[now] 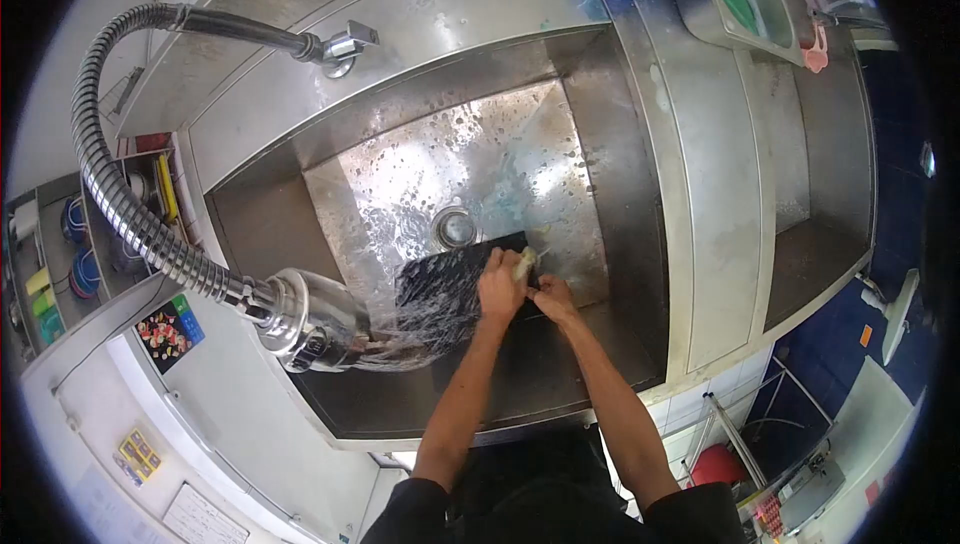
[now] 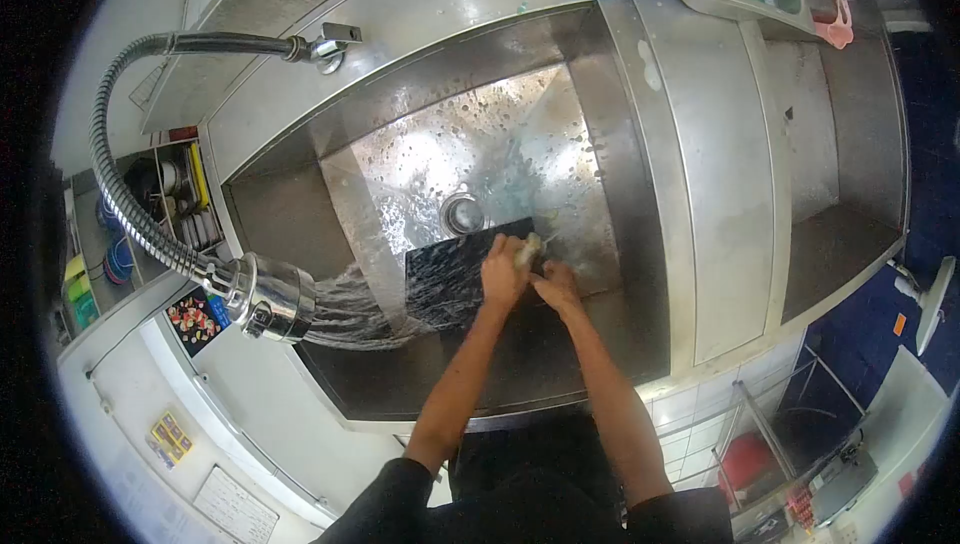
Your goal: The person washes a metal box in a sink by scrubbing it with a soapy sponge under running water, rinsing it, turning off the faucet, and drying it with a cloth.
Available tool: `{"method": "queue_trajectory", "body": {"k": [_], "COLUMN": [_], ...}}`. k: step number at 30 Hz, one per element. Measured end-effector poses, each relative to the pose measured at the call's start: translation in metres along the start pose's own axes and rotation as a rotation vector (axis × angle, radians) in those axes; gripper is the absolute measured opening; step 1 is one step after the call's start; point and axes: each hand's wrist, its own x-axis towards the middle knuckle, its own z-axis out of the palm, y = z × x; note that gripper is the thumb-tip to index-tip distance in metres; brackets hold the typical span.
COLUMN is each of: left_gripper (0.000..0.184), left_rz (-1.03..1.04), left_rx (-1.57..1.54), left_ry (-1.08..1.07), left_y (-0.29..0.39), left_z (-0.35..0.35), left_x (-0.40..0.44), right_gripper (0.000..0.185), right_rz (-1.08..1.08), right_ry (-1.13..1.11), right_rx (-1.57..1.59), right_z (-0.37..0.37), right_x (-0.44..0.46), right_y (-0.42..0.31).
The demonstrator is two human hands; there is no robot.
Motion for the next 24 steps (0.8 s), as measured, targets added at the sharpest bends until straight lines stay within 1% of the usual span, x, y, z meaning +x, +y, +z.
{"method": "queue_trajectory", "body": {"k": [2, 3, 4, 5, 6, 7, 8, 9, 10, 11, 12, 13, 15, 17, 18, 19, 21, 22, 23, 24], "left_gripper": [0.017, 0.019, 0.021, 0.021, 0.021, 0.022, 0.022, 0.023, 0.020, 0.020, 0.020, 0.020, 0.021, 0.019, 0.018, 0.018, 0.015, 0.015, 0.015, 0.015], "left_rz": [0.069, -0.022, -0.125, -0.225, -0.083, 0.057, -0.014, -0.083, 0.284, 0.281, 0.258, 0.238, 0.120, 0.426, 0.559, 0.558, 0.396, 0.309, 0.300, 0.331], "left_rx": [0.121, 0.242, 0.230, 0.110, 0.218, 0.327, 0.309, 0.281, 0.114, 0.107, 0.138, 0.170, 0.148, -0.148, -0.177, -0.176, -0.123, 0.004, 0.009, 0.100], "left_ry": [-0.013, 0.069, 0.162, 0.241, 0.305, 0.369, 0.127, -0.112, 0.124, 0.121, -0.003, -0.123, -0.048, 0.027, -0.072, -0.077, -0.186, -0.079, -0.063, -0.025], "left_y": [-0.027, -0.060, -0.087, -0.091, -0.102, -0.090, -0.072, -0.028, -0.021, -0.027, -0.031, -0.041, -0.050, -0.048, -0.043, -0.042, -0.041, -0.036, -0.031, -0.026], "left_z": [-0.018, -0.019, -0.025, -0.036, -0.017, -0.009, 0.007, 0.014, 0.035, 0.041, 0.037, 0.035, 0.032, 0.033, 0.037, 0.037, 0.036, 0.038, 0.040, 0.035], "left_x": [0.005, 0.003, 0.010, 0.012, 0.015, 0.021, 0.021, 0.024, 0.020, 0.023, 0.035, 0.045, 0.048, 0.035, 0.030, 0.037, 0.062, 0.069, 0.065, 0.052], "right_gripper": [0.031, 0.033, 0.033, 0.033, 0.034, 0.034, 0.035, 0.035, 0.035, 0.025, 0.019, 0.019, 0.020, 0.023, 0.027, 0.027, 0.034, 0.034, 0.034, 0.033], "right_rz": [-0.002, -0.002, -0.002, -0.040, -0.078, -0.076, -0.042, -0.011, -0.009, -0.030, -0.055, -0.058, 0.038, 0.054, 0.074, 0.079, -0.012, -0.023, -0.040, -0.058], "right_ry": [0.009, 0.013, 0.017, 0.102, 0.182, 0.179, 0.124, 0.075, 0.080, 0.091, 0.102, 0.108, 0.135, 0.093, 0.059, 0.058, 0.187, 0.183, 0.172, 0.151], "right_rx": [-0.005, -0.008, 0.000, 0.080, 0.156, 0.156, 0.152, 0.144, 0.140, 0.145, 0.152, 0.149, 0.242, 0.239, 0.225, 0.229, 0.111, 0.104, 0.088, 0.076], "right_z": [-0.004, -0.003, 0.003, 0.014, 0.020, 0.020, 0.020, 0.016, 0.010, 0.007, 0.004, 0.005, 0.012, 0.013, 0.011, 0.013, 0.020, 0.020, 0.020, 0.023], "right_x": [-0.003, -0.005, -0.003, 0.001, 0.003, 0.003, 0.002, 0.001, -0.001, -0.007, -0.010, -0.008, -0.008, -0.005, -0.004, -0.004, -0.004, -0.002, -0.002, 0.003], "right_y": [-0.003, -0.004, 0.000, 0.010, 0.017, 0.015, 0.013, 0.011, 0.006, 0.003, 0.000, 0.002, 0.001, 0.001, 0.002, 0.003, 0.008, 0.009, 0.013, 0.018]}}
